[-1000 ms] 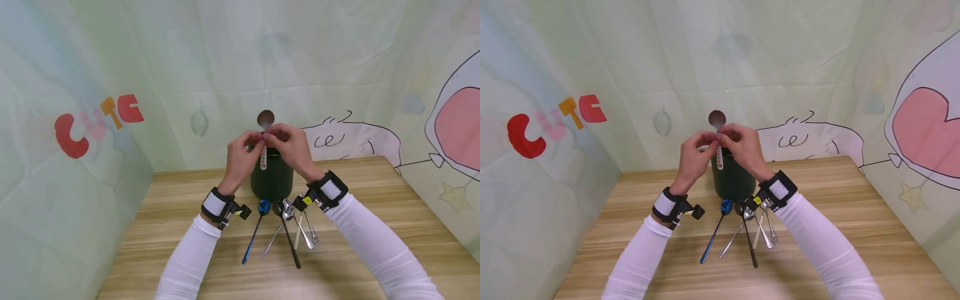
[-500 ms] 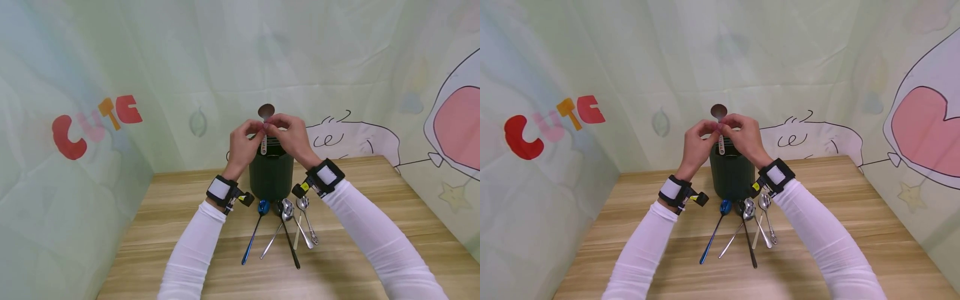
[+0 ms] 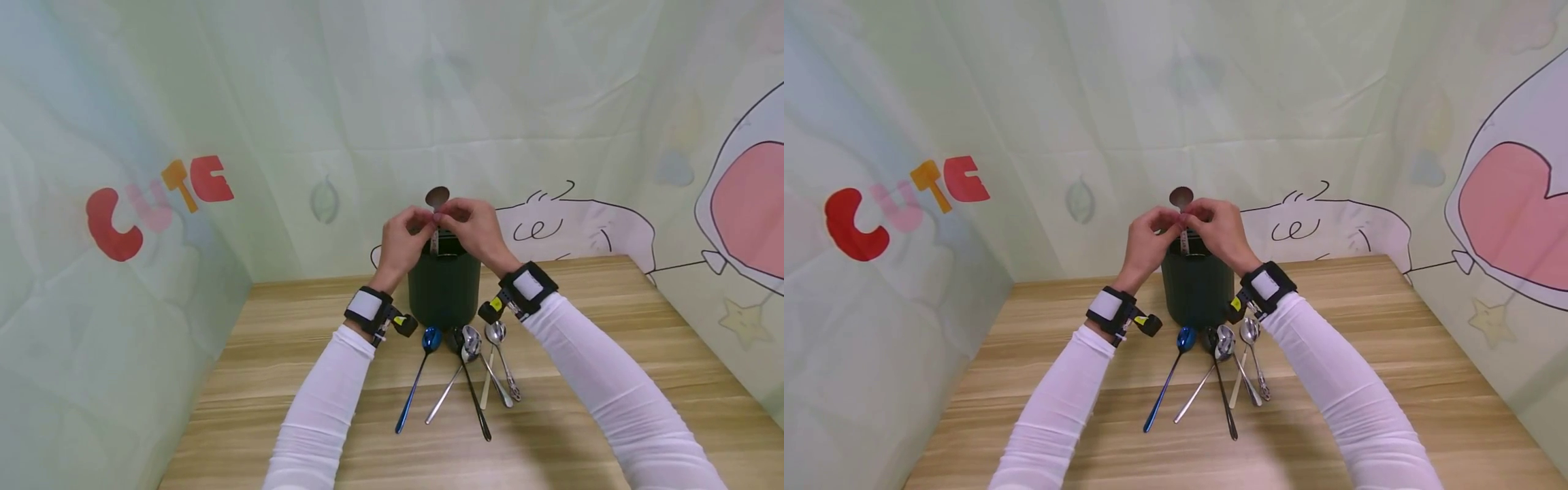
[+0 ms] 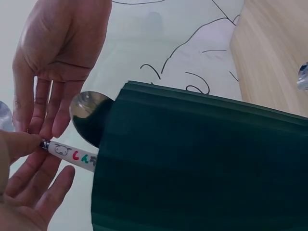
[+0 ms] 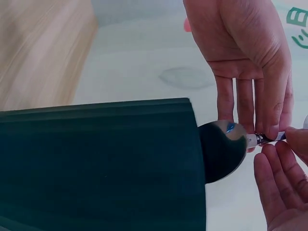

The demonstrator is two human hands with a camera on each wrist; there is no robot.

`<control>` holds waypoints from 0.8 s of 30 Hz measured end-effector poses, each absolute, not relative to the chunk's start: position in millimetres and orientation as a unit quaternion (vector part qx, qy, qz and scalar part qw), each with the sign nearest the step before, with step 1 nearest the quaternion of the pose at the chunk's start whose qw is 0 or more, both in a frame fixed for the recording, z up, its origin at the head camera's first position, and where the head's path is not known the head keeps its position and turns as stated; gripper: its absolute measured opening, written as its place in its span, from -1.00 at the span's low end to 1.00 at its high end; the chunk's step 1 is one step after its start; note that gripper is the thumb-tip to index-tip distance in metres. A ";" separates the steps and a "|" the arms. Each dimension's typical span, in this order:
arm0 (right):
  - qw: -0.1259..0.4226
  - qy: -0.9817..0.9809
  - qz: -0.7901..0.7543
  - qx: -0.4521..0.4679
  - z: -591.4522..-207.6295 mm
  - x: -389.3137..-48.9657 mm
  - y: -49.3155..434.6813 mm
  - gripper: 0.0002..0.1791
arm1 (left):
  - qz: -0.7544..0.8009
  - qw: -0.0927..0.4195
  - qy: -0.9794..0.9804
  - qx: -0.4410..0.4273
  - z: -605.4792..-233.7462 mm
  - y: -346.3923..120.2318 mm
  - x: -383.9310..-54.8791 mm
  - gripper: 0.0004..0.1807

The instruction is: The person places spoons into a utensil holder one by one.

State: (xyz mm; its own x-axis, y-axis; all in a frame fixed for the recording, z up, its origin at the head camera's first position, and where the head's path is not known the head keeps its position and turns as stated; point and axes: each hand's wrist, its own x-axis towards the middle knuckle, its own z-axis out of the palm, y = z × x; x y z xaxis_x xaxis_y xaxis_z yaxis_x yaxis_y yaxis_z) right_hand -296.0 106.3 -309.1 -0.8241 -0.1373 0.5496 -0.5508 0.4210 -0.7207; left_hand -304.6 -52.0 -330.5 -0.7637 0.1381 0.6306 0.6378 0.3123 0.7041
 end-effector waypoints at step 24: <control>0.159 -0.852 0.461 0.190 -333.1 -301.6 108.9 -0.85 | -0.472 0.210 -0.823 -0.237 -347.2 -58.3 -307.3 -0.93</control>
